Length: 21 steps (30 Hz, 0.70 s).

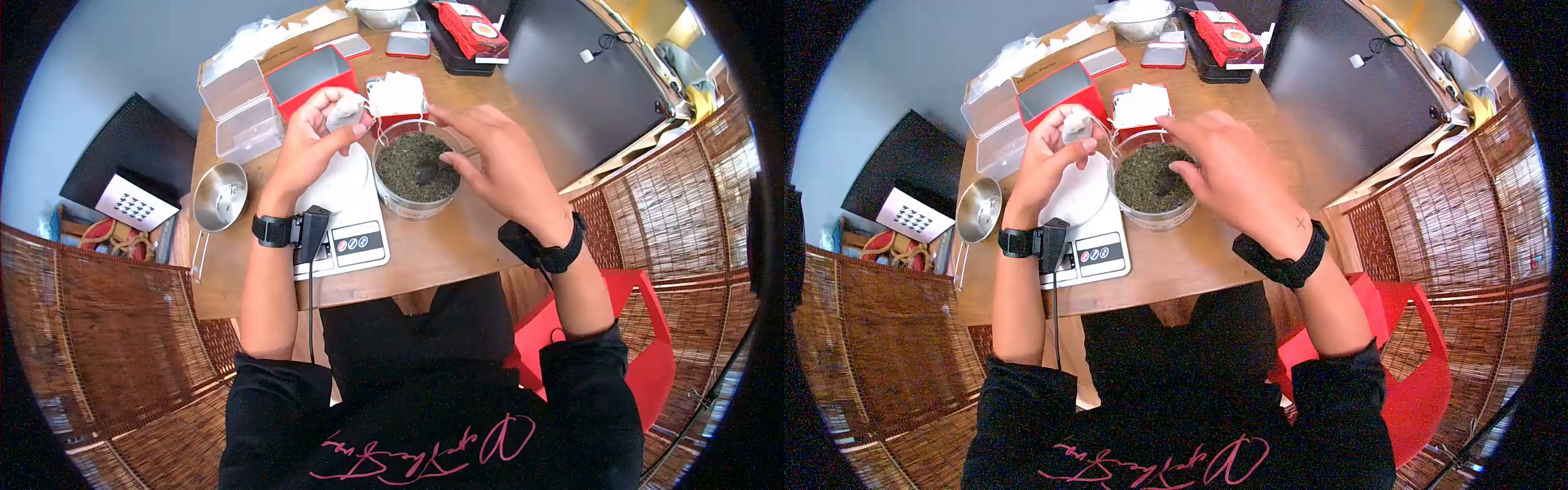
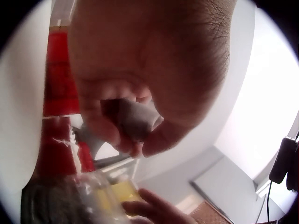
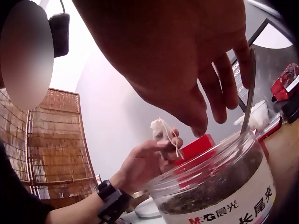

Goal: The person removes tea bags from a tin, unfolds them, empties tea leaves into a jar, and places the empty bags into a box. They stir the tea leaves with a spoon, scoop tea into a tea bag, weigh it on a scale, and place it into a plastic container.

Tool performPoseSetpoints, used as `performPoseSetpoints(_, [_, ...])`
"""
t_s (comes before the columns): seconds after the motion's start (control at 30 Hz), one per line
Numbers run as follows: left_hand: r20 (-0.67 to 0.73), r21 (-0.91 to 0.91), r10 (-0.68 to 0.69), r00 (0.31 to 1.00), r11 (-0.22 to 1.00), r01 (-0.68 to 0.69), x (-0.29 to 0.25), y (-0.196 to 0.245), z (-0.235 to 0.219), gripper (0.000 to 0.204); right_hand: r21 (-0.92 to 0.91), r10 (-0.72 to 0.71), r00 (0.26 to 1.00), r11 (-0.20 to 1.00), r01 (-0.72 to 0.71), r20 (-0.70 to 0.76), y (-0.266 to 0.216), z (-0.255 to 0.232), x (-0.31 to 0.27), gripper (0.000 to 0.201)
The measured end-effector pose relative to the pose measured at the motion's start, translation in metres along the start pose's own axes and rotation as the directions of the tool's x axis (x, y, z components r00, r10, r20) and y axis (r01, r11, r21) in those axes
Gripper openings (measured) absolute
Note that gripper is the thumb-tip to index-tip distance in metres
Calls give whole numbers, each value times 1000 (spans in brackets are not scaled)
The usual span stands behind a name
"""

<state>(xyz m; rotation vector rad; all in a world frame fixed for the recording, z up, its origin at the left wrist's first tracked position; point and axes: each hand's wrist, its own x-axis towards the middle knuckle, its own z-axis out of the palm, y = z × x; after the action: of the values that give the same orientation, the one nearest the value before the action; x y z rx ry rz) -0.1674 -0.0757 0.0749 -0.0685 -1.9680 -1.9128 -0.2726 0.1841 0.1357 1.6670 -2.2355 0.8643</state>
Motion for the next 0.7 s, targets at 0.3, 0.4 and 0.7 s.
performPoseSetpoints(0.3, [-81,198,-8,997,980,24,-2,5,-19,20,175,70,977,984,-34,-202,-9,-9,-28,27])
performPoseSetpoints(0.4, [-162,458,101,982,889,-16,-4,1,-30,26,170,150,915,981,-91,-375,2,-4,-61,24])
performPoseSetpoints(0.7, [-138,605,59,989,795,37,-7,8,-32,20,404,305,792,911,-81,-530,16,7,-71,20])
